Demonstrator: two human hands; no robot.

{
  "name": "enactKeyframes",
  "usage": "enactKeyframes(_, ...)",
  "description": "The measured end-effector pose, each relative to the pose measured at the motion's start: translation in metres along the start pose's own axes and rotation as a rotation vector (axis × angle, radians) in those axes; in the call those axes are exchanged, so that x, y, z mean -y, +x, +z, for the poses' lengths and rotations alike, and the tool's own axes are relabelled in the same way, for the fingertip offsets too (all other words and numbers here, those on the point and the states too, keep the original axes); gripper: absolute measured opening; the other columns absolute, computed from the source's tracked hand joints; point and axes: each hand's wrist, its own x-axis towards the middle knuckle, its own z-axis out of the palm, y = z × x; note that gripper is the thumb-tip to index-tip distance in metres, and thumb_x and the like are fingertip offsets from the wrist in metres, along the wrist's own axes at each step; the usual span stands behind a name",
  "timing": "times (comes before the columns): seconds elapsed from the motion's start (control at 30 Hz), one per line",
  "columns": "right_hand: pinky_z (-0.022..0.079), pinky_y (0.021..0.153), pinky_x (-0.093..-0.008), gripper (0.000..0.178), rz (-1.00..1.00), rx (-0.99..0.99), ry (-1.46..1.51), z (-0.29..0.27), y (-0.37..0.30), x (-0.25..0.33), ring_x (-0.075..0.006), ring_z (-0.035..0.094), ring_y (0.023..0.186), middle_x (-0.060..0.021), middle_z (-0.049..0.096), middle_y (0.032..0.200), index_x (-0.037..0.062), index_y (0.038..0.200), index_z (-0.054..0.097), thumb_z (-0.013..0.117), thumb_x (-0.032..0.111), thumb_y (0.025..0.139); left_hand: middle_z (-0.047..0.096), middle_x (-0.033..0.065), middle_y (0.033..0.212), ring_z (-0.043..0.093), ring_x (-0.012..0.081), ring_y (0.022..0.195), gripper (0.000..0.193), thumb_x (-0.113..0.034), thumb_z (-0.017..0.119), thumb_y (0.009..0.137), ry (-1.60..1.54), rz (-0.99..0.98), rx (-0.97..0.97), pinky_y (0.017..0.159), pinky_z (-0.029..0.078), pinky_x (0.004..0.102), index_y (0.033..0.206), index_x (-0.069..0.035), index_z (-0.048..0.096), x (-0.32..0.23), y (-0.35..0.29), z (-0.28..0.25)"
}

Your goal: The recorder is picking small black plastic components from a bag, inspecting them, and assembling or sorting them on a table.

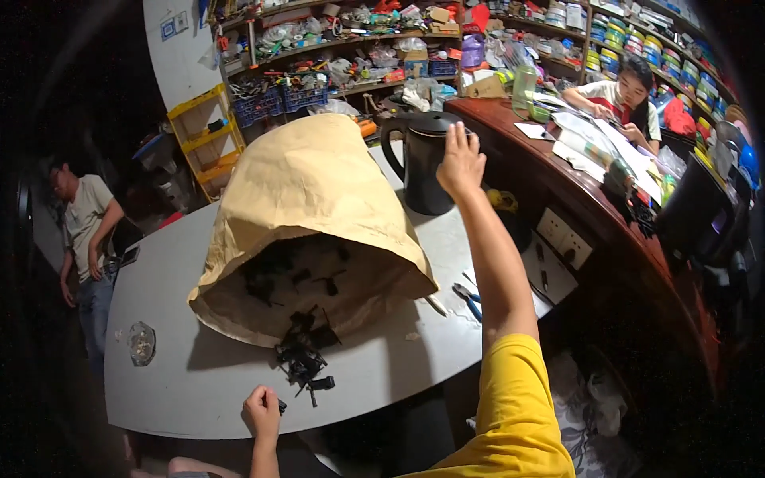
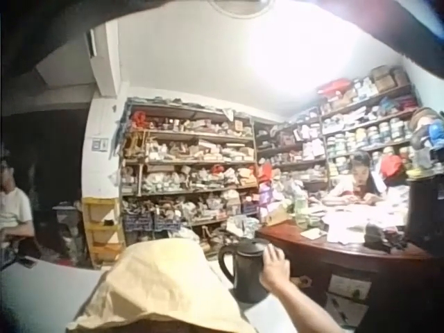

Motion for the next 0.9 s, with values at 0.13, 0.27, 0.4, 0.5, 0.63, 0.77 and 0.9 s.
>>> enactKeyframes(0.13, 0.032, 0.096, -0.0499, 0.057, 0.072, 0.137, -0.049, -0.001, 0.023, -0.001, -0.0269, 0.028, 0.130, -0.0026, 0.030, 0.142, 0.0130, 0.130, 0.039, 0.052, 0.007, 0.075, 0.047, 0.0108, 0.051, 0.049, 0.0251, 0.048, 0.020, -0.017, 0.055, 0.079, 0.038, 0.041, 0.014, 0.048, 0.036, 0.0344, 0.067, -0.002, 0.052, 0.008, 0.002, 0.004)
enactKeyframes(0.27, 0.030, 0.097, -0.0518, 0.040, -0.062, 0.022, -0.088, 0.006, 0.028, -0.004, -0.0252, 0.034, 0.125, -0.0058, 0.049, 0.123, 0.0074, 0.114, 0.051, 0.052, 0.007, 0.074, 0.048, 0.0111, 0.052, 0.050, 0.0262, 0.049, 0.019, -0.017, 0.055, 0.078, 0.086, -0.005, 0.032, 0.048, 0.037, 0.0349, 0.066, -0.002, 0.053, 0.004, 0.004, 0.004)
enactKeyframes(0.4, 0.032, 0.095, -0.0521, 0.035, -0.071, 0.173, -0.117, -0.011, 0.040, -0.004, -0.0251, 0.038, 0.121, -0.0053, 0.051, 0.118, 0.0078, 0.109, 0.053, 0.052, 0.007, 0.074, 0.050, 0.0105, 0.055, 0.051, 0.0262, 0.050, 0.018, -0.016, 0.056, 0.077, 0.064, 0.027, 0.008, 0.048, 0.037, 0.0354, 0.066, -0.003, 0.052, -0.001, 0.003, 0.003)
enactKeyframes(0.5, 0.036, 0.090, -0.0505, 0.033, -0.104, 0.151, -0.130, -0.003, 0.041, -0.009, -0.0243, 0.040, 0.119, -0.0045, 0.052, 0.116, 0.0093, 0.107, 0.054, 0.051, 0.009, 0.075, 0.050, 0.0098, 0.055, 0.051, 0.0262, 0.050, 0.017, -0.016, 0.056, 0.076, 0.083, 0.037, -0.003, 0.048, 0.037, 0.0355, 0.065, -0.003, 0.052, -0.003, 0.004, 0.004)
enactKeyframes(0.63, 0.037, 0.089, -0.0506, 0.031, -0.076, 0.166, -0.064, -0.005, 0.050, -0.012, -0.0255, 0.040, 0.120, -0.0050, 0.052, 0.115, 0.0088, 0.106, 0.055, 0.051, 0.009, 0.075, 0.049, 0.0091, 0.055, 0.050, 0.0259, 0.050, 0.015, -0.014, 0.057, 0.075, 0.121, 0.021, -0.028, 0.047, 0.036, 0.0351, 0.065, -0.004, 0.053, -0.006, 0.002, 0.004)
enactKeyframes(0.77, 0.037, 0.087, -0.0498, 0.028, -0.090, 0.164, -0.124, 0.001, 0.052, -0.019, -0.0259, 0.040, 0.120, -0.0065, 0.054, 0.113, 0.0073, 0.102, 0.057, 0.050, 0.008, 0.075, 0.048, 0.0090, 0.054, 0.050, 0.0257, 0.049, 0.014, -0.014, 0.057, 0.074, 0.132, 0.007, -0.015, 0.046, 0.036, 0.0349, 0.065, -0.004, 0.053, -0.010, -0.001, 0.001)
enactKeyframes(0.9, 0.033, 0.092, -0.0515, 0.028, -0.162, 0.154, -0.179, 0.001, 0.047, -0.015, -0.0259, 0.039, 0.121, -0.0076, 0.055, 0.111, 0.0064, 0.102, 0.056, 0.050, 0.007, 0.075, 0.048, 0.0093, 0.053, 0.050, 0.0256, 0.048, 0.014, -0.014, 0.058, 0.073, 0.132, 0.023, -0.041, 0.046, 0.035, 0.0351, 0.065, -0.004, 0.053, -0.005, -0.003, 0.002)
